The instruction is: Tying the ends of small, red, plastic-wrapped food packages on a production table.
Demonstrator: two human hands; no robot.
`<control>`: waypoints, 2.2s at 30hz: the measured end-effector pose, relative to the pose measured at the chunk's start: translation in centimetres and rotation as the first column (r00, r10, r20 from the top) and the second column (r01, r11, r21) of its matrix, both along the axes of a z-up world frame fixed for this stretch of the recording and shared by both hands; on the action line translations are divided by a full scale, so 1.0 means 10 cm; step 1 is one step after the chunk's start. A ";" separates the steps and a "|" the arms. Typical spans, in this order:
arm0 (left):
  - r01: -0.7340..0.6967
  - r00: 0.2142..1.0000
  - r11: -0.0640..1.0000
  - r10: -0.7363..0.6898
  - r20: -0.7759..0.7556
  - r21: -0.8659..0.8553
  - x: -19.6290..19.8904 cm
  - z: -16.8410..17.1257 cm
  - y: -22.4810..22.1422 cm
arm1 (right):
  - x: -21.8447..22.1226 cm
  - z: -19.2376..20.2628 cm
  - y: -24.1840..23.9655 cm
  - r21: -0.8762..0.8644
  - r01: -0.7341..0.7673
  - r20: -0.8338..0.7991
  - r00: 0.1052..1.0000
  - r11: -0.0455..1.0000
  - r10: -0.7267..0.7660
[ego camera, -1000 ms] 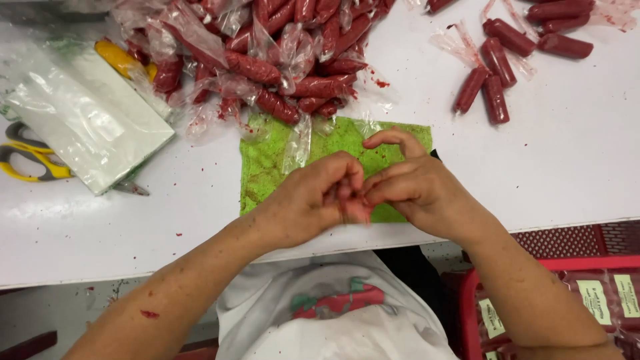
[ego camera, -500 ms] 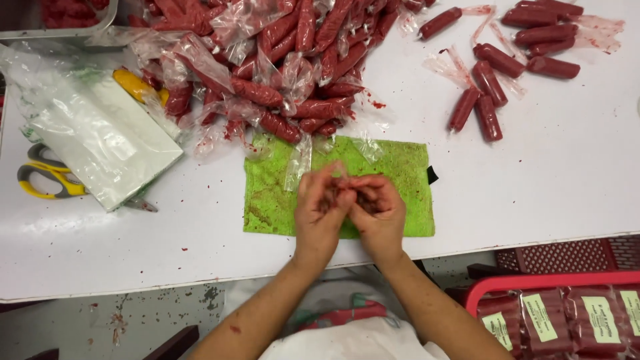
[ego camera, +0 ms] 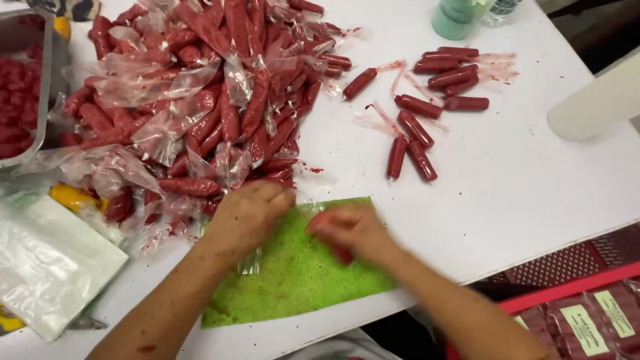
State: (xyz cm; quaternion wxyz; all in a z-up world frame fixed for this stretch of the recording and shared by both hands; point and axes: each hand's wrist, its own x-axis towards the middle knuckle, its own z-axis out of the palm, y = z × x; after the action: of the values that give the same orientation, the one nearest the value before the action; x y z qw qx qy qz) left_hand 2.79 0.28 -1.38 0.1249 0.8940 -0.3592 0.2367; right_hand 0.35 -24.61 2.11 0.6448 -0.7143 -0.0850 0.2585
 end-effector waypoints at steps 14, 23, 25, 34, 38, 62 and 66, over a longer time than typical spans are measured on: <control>-0.051 0.999 0.913 0.047 -0.021 -0.405 0.03 0.95 -0.53 | 0.31 0.39 -0.11 -0.169 0.159 0.811 0.583 0.973 0.046; -0.298 0.738 0.268 -0.544 -0.399 -0.916 -1.02 1.18 -0.71 | -0.39 0.45 -0.15 -0.243 -0.029 0.857 0.462 0.970 0.229; -0.279 0.787 0.498 -0.372 -0.493 -0.821 -1.46 1.34 -0.48 | -0.58 0.54 -0.20 -0.185 -0.215 0.796 0.539 0.959 0.274; -0.988 -0.040 0.073 -0.971 -0.236 -0.134 -2.68 -0.04 -0.62 | -1.22 -0.15 0.02 -0.657 -0.230 0.744 -0.043 0.718 0.667; -0.644 0.137 0.502 -0.666 -0.733 -0.577 -2.61 0.32 -0.45 | -1.11 0.32 -0.15 -0.384 -0.684 0.653 0.274 0.621 0.706; -0.662 0.547 0.010 -0.677 -0.492 -0.749 -1.54 0.08 -0.96 | -0.78 -0.14 0.08 0.314 0.279 0.462 0.790 0.907 -0.403; -0.554 0.604 0.442 -0.369 -0.707 -0.705 -1.37 0.28 -0.62 | -0.46 0.39 -0.14 -0.137 -0.349 0.585 0.727 0.927 0.360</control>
State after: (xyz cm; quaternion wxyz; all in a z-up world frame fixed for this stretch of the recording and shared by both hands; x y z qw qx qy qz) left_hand -10.94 -5.93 1.41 0.7023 0.7109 -0.0247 -0.0256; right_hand -4.29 -26.05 6.03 0.5166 -0.7350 -0.4169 0.1379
